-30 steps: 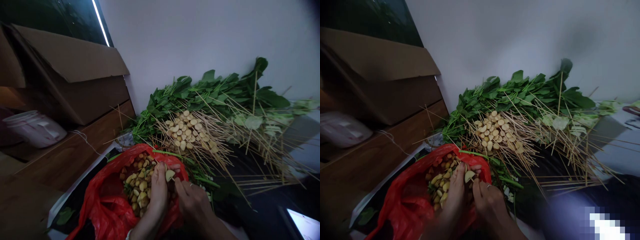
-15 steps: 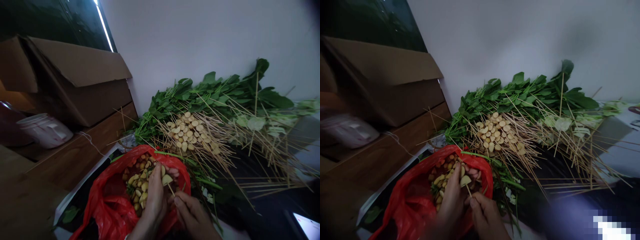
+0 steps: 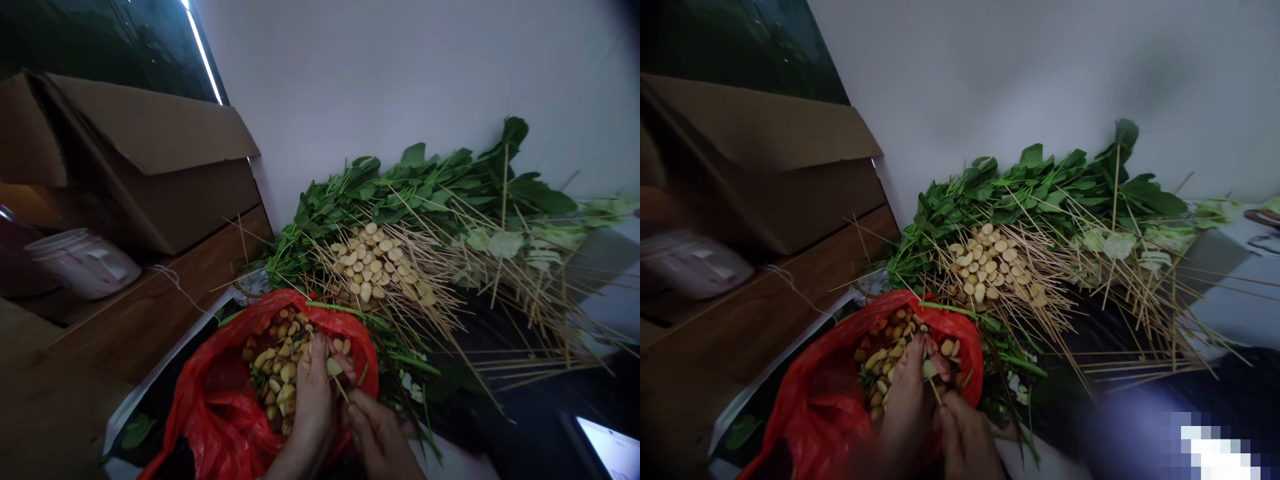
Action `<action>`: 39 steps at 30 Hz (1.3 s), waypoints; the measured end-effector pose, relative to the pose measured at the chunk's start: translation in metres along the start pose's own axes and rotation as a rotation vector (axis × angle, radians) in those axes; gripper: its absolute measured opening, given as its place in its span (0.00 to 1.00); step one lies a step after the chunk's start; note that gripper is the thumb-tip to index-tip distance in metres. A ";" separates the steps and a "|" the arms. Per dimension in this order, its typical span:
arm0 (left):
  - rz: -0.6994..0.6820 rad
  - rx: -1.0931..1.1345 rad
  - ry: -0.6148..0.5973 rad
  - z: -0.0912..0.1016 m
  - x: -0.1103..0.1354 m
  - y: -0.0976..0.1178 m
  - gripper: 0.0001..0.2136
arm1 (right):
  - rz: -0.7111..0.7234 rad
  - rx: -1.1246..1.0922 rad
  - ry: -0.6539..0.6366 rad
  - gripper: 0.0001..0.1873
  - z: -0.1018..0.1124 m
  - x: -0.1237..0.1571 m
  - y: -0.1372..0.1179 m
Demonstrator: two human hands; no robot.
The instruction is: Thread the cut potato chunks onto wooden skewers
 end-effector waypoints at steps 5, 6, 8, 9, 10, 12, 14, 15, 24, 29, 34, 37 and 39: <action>0.046 0.128 -0.039 -0.003 -0.003 -0.014 0.20 | -0.026 0.004 0.007 0.27 0.003 0.000 0.003; 0.043 0.144 -0.053 -0.005 -0.004 -0.015 0.20 | -0.020 0.037 0.027 0.28 0.004 0.000 0.002; 0.035 0.153 -0.067 -0.007 -0.004 -0.016 0.20 | -0.037 0.034 0.011 0.28 0.004 0.001 0.002; 0.034 0.153 -0.070 -0.008 -0.003 -0.017 0.21 | -0.055 0.019 -0.012 0.28 0.003 0.002 0.003; 0.034 0.157 -0.070 -0.008 -0.003 -0.016 0.21 | -0.071 0.016 -0.024 0.28 0.002 0.003 0.004; 0.026 0.163 -0.057 -0.008 -0.002 -0.015 0.21 | -0.084 0.044 -0.004 0.29 0.004 0.004 0.004; 0.035 0.131 -0.041 -0.007 0.000 -0.015 0.21 | -0.071 0.056 0.038 0.29 0.006 0.003 0.001; 0.047 0.098 -0.024 -0.007 0.002 -0.016 0.21 | -0.059 0.036 0.047 0.28 0.007 0.002 0.000; 0.064 -0.070 -0.138 -0.019 0.004 -0.027 0.21 | -0.121 -0.095 0.039 0.23 0.022 -0.016 -0.003; -0.194 -0.374 -0.241 0.018 -0.025 0.008 0.18 | -0.171 -0.211 0.002 0.22 0.041 -0.028 -0.002; -0.407 -1.186 0.024 0.079 -0.062 0.043 0.13 | -0.208 -0.272 -0.118 0.21 0.026 -0.031 0.003; -0.390 -1.564 0.130 0.090 -0.073 0.039 0.13 | -0.207 -0.257 -0.166 0.21 0.011 -0.026 0.007; -0.380 -1.676 0.107 0.088 -0.075 0.030 0.14 | -0.207 -0.260 -0.181 0.22 0.005 -0.023 0.010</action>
Point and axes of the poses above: each hand's wrist, its own x-axis away from the middle knuckle, its own z-axis out of the back of the hand, y = z × x, the point moved 7 cm from there along -x, towards the middle knuckle, and after that the axes turned 5 degrees about z, right-handed, at the moved point
